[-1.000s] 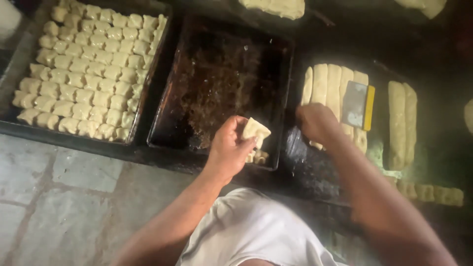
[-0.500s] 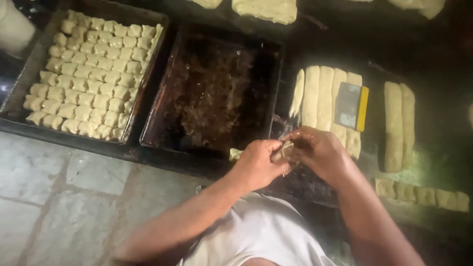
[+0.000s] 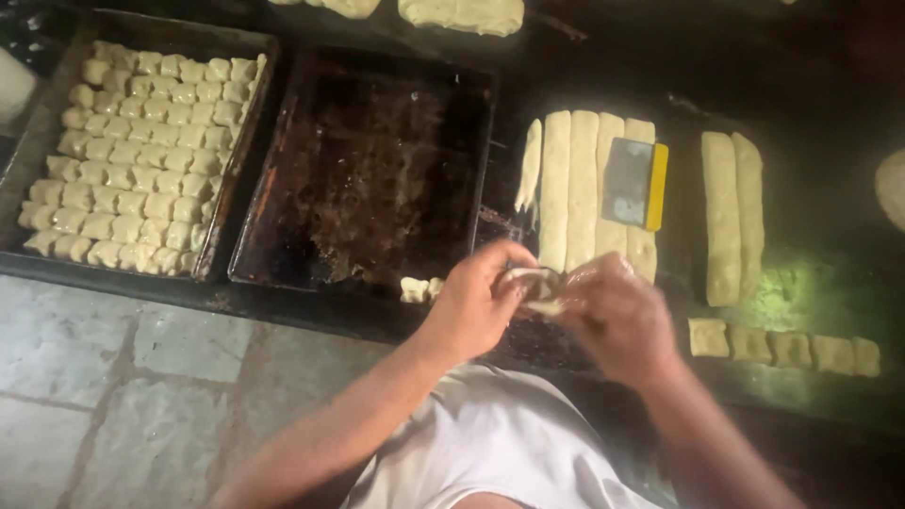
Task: The person is shaping and placing small pieces of dough onto baking sheets.
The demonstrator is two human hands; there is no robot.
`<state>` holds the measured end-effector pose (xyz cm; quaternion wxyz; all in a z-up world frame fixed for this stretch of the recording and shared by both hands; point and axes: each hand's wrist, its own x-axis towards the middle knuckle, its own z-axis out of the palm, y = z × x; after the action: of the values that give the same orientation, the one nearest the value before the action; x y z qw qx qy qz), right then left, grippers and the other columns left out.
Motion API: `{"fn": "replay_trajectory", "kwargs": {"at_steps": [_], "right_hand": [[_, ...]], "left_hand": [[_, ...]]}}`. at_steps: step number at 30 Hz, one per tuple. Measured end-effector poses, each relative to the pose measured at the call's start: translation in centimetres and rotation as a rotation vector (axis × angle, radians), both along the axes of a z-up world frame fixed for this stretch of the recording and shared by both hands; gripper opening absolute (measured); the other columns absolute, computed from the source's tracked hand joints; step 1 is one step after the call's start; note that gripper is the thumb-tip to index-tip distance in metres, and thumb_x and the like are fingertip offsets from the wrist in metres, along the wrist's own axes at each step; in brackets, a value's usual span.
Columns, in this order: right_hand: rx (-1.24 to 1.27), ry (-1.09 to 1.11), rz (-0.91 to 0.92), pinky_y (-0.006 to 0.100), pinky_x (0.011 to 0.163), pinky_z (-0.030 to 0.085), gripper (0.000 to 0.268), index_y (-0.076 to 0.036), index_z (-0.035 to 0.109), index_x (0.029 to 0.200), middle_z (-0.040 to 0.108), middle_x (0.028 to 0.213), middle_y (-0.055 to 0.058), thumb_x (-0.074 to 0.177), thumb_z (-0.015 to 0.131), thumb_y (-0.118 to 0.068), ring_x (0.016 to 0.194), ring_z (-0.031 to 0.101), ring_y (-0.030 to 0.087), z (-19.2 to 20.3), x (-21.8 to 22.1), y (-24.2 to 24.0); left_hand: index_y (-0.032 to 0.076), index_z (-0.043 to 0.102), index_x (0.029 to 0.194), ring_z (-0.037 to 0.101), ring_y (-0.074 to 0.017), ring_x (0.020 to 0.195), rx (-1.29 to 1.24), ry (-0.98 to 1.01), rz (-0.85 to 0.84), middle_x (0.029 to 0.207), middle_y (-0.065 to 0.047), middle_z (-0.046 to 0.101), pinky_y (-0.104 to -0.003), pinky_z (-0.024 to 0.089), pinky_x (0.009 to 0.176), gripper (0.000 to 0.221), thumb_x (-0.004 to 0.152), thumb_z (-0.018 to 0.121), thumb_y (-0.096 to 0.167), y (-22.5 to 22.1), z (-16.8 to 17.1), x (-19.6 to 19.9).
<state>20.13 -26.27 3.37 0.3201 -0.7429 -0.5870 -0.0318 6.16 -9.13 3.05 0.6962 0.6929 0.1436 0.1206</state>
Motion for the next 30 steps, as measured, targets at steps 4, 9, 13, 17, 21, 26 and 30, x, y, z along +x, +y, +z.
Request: {"fn": "replay_trajectory", "kwargs": {"at_steps": [4, 9, 13, 17, 21, 26, 30], "right_hand": [[-0.051, 0.653, -0.34, 0.027, 0.075, 0.057, 0.021, -0.008, 0.072, 0.105, 0.075, 0.094, 0.002, 0.084, 0.077, -0.009, 0.086, 0.073, 0.013, 3.5, -0.5, 1.5], [0.095, 1.226, -0.093, 0.032, 0.07, 0.054, 0.012, 0.002, 0.069, 0.097, 0.072, 0.089, 0.011, 0.087, 0.075, 0.003, 0.078, 0.067, 0.018, -0.9, 1.5, -0.4], [0.23, 1.499, 0.244, 0.036, 0.074, 0.059, 0.014, 0.002, 0.067, 0.098, 0.069, 0.092, 0.013, 0.091, 0.077, 0.009, 0.082, 0.069, 0.02, 0.3, 2.0, -1.2], [0.273, 1.348, 0.288, 0.035, 0.08, 0.061, 0.016, 0.001, 0.067, 0.107, 0.073, 0.098, 0.015, 0.093, 0.073, 0.004, 0.092, 0.073, 0.022, 1.2, 3.4, 1.2], [-0.286, 0.648, 0.008, 0.03, 0.09, 0.055, 0.048, 0.0, 0.059, 0.129, 0.073, 0.113, 0.008, 0.082, 0.072, 0.0, 0.104, 0.067, 0.017, -0.5, 2.3, 6.3], [-0.303, 1.024, -0.06, 0.029, 0.081, 0.055, 0.033, -0.002, 0.07, 0.123, 0.075, 0.105, 0.004, 0.091, 0.071, -0.013, 0.092, 0.066, 0.012, -1.1, 1.6, 6.0], [-0.375, 0.847, -0.095, 0.03, 0.073, 0.058, 0.024, -0.001, 0.076, 0.106, 0.079, 0.093, 0.007, 0.089, 0.075, -0.017, 0.083, 0.071, 0.017, -1.4, 0.4, 7.8]], "left_hand": [[0.007, 0.067, 0.103, 0.063, -0.0065, 0.072, 0.172, -0.071, -0.045, 0.09, -0.002, 0.069, -0.022, 0.052, 0.06, 0.008, 0.097, 0.066, 0.013, -0.9, 1.2, -0.5], [0.005, 0.059, 0.078, 0.054, -0.0045, 0.065, 0.043, -0.05, -0.008, 0.069, 0.0, 0.063, -0.022, 0.045, 0.056, 0.031, 0.093, 0.081, 0.018, -0.7, -0.5, -1.0], [0.007, 0.062, 0.074, 0.059, -0.0041, 0.062, 0.063, 0.025, 0.018, 0.068, 0.002, 0.067, -0.022, 0.048, 0.055, 0.027, 0.089, 0.081, 0.018, 0.1, -1.1, -1.8], [0.005, 0.064, 0.075, 0.061, -0.0057, 0.06, 0.019, 0.135, 0.203, 0.067, -0.001, 0.069, -0.024, 0.049, 0.054, 0.023, 0.087, 0.082, 0.015, 1.0, -2.3, -3.0], [0.004, 0.067, 0.081, 0.063, -0.0044, 0.067, -0.146, 0.067, 0.221, 0.072, 0.0, 0.071, -0.021, 0.051, 0.06, 0.015, 0.088, 0.078, 0.01, 1.1, -4.3, -3.9], [0.002, 0.062, 0.086, 0.062, -0.0082, 0.068, -0.057, 0.115, 0.271, 0.073, -0.004, 0.069, -0.025, 0.051, 0.062, 0.02, 0.086, 0.081, 0.009, 1.9, -3.3, -4.0], [0.014, 0.059, 0.119, 0.07, -0.0064, 0.082, -0.272, 0.029, 0.124, 0.092, 0.0, 0.074, -0.024, 0.058, 0.074, 0.042, 0.082, 0.076, 0.005, 1.2, -1.6, -4.1]]}}
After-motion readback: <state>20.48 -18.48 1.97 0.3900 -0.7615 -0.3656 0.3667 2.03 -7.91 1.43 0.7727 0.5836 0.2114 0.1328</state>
